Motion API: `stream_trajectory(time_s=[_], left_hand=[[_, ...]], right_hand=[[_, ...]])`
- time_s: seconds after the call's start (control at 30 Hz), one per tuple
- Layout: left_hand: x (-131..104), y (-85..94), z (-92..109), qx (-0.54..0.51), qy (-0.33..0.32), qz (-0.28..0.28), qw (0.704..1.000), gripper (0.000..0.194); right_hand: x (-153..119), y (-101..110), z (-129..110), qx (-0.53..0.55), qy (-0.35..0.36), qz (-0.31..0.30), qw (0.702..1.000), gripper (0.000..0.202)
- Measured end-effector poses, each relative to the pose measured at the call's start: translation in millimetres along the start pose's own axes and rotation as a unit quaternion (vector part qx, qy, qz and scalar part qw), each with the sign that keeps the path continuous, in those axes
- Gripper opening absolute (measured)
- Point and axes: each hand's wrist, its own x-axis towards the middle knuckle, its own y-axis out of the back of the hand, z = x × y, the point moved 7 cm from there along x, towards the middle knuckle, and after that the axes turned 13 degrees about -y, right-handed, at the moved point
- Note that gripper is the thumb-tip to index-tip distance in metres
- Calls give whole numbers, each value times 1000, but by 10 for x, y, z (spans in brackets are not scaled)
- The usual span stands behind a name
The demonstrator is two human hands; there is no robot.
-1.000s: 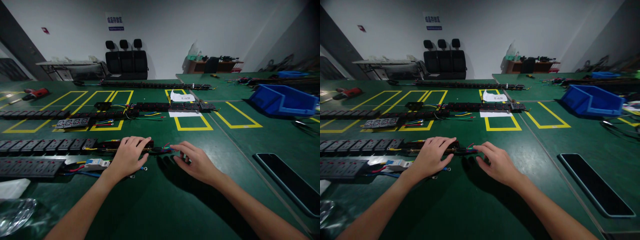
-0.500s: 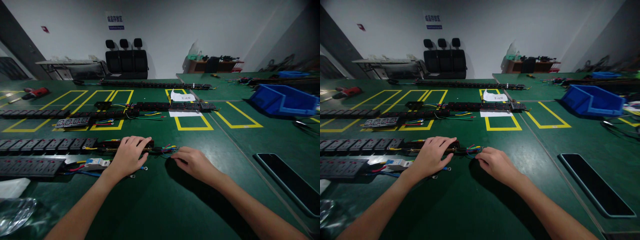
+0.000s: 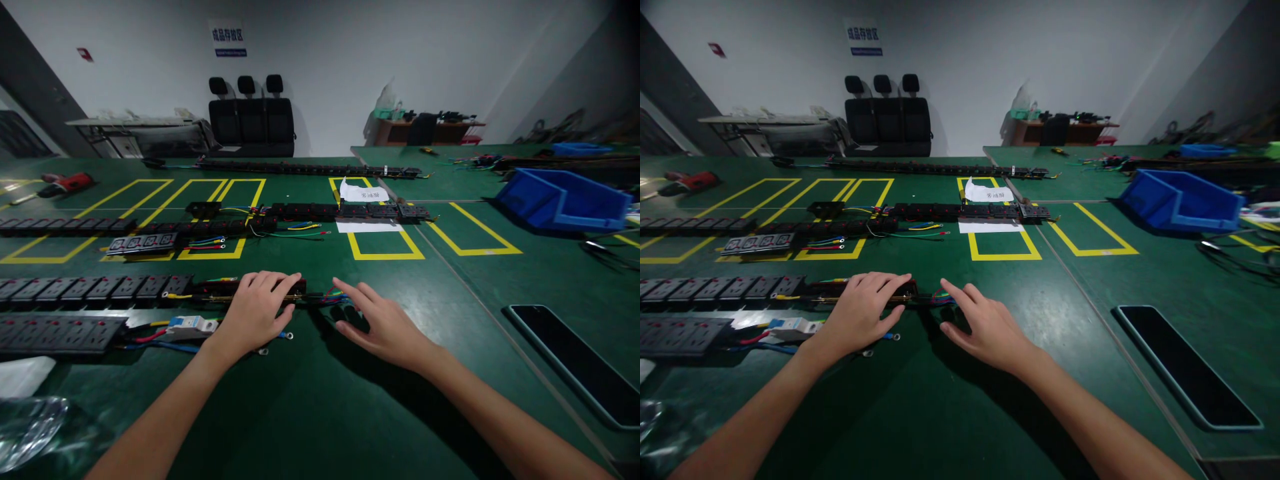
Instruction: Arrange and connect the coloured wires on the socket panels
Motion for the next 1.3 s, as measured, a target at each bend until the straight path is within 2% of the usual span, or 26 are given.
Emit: stream_trajectory(time_s=[0.1, 0.2, 0.37, 0.9, 1.03, 1.3], left_hand=[[1, 4, 3, 0, 0, 3, 1000, 52], [-1, 8, 4, 1, -1, 3, 1000, 52], [-2, 3, 2, 5, 0, -5, 1000, 53], [1, -3, -10, 4, 0, -1, 1000, 54], [0, -9, -6, 1, -1, -6, 1000, 54], [4, -6, -13, 3, 2, -9, 1000, 54]], right_hand=[[-6, 1, -34, 12, 8, -7, 1000, 56], [-22, 67, -65, 3, 28, 19, 999, 38], [-81, 126, -118, -6, 91, 53, 994, 26], [-84, -30, -156, -19, 126, -9, 992, 28], [-77, -67, -143, -74, 111, -27, 991, 39], [-30, -115, -80, -98, 63, -47, 992, 41]])
